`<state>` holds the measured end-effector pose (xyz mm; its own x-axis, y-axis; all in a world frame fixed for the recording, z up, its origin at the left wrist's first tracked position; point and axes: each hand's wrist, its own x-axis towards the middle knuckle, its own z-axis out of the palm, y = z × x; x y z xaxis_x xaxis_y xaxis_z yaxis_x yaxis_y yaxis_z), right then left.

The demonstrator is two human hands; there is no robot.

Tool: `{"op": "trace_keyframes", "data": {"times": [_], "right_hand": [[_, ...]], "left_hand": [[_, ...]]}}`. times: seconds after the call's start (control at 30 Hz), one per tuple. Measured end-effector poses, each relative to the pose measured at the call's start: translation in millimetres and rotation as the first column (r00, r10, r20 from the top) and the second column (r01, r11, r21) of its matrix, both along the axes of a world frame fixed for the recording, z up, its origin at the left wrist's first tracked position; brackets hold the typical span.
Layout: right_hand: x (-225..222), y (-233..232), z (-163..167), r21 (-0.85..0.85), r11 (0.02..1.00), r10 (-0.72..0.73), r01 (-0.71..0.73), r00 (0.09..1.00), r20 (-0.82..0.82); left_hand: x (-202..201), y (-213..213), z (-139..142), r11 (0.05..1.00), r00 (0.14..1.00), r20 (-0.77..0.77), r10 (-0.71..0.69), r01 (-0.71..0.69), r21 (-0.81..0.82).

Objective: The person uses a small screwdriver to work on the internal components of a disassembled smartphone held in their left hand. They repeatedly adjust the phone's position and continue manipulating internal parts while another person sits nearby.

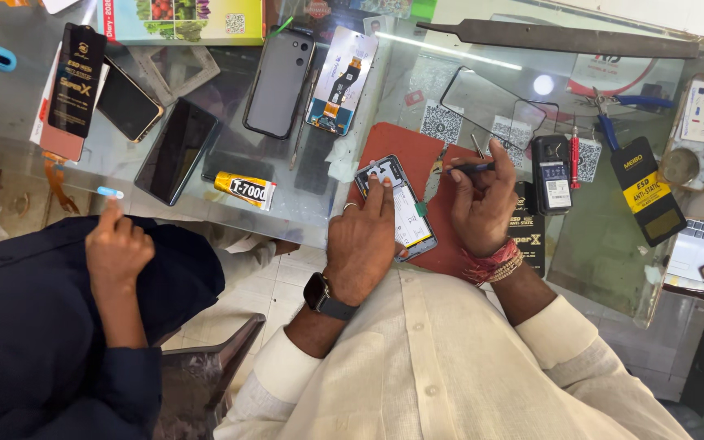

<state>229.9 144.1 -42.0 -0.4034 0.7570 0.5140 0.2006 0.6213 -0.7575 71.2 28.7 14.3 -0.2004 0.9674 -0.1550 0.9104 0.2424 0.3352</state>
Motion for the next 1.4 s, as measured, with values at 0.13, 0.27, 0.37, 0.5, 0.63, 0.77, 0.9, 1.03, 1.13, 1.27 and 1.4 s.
{"op": "trace_keyframes", "data": {"times": [0.13, 0.27, 0.37, 0.5, 0.63, 0.77, 0.9, 1.03, 1.13, 1.27, 1.4], "right_hand": [[-1.7, 0.7, -0.3, 0.015, 1.0, -0.024, 0.024, 0.999, 0.039], [-1.7, 0.2, -0.1, 0.006, 1.0, -0.007, 0.007, 1.0, 0.016], [-0.5, -2.1, 0.9, -0.019, 1.0, 0.007, -0.007, 1.0, -0.019], [-2.4, -6.6, 4.8, 0.011, 1.0, -0.013, 0.013, 0.999, -0.052], [-8.6, -8.1, 12.0, 0.019, 0.998, 0.056, -0.054, 0.991, -0.122], [-18.7, -9.0, 15.5, -0.053, 0.991, 0.118, -0.126, 0.983, -0.143], [-37.2, -9.8, 9.7, -0.17, 0.971, 0.137, -0.169, 0.973, -0.187], [-54.6, -5.1, 3.7, -0.15, 0.954, 0.232, -0.26, 0.956, -0.18], [-63.9, -2.1, 1.0, -0.138, 0.955, 0.241, -0.262, 0.959, -0.151], [-68.8, -0.6, -1.6, -0.06, 0.972, 0.223, -0.229, 0.97, -0.092], [-70.6, -1.2, -4.9, -0.07, 0.972, 0.22, -0.225, 0.973, -0.074]], "left_hand": [[-1.4, 0.7, 0.0, 1.0, 1.0, 0.002, -0.01, 0.01, 0.003], [-3.4, 1.5, 1.3, 1.0, 1.0, 0.024, -0.017, 0.017, -0.019], [-5.3, 1.6, 1.0, 0.999, 0.999, 0.024, -0.033, 0.033, -0.003], [-6.3, 0.8, 1.8, 0.999, 0.999, 0.0, -0.042, 0.042, 0.023], [-7.5, -1.7, 2.6, 0.999, 0.999, 0.043, -0.025, 0.024, 0.027], [-8.9, -6.2, -1.2, 0.997, 0.998, 0.059, -0.012, 0.007, 0.074], [-8.6, -9.1, -6.3, 0.99, 0.999, -0.041, -0.005, 0.01, 0.142], [-8.6, -10.5, -5.6, 0.994, 1.0, 0.014, 0.001, -0.002, 0.11], [-8.3, -10.7, -2.1, 0.989, 1.0, 0.011, 0.021, -0.022, 0.144], [-11.3, -11.1, 0.3, 0.994, 0.999, 0.043, 0.017, -0.022, 0.107], [-11.7, -10.9, -2.1, 0.993, 0.999, 0.042, 0.027, -0.031, 0.114]]}}
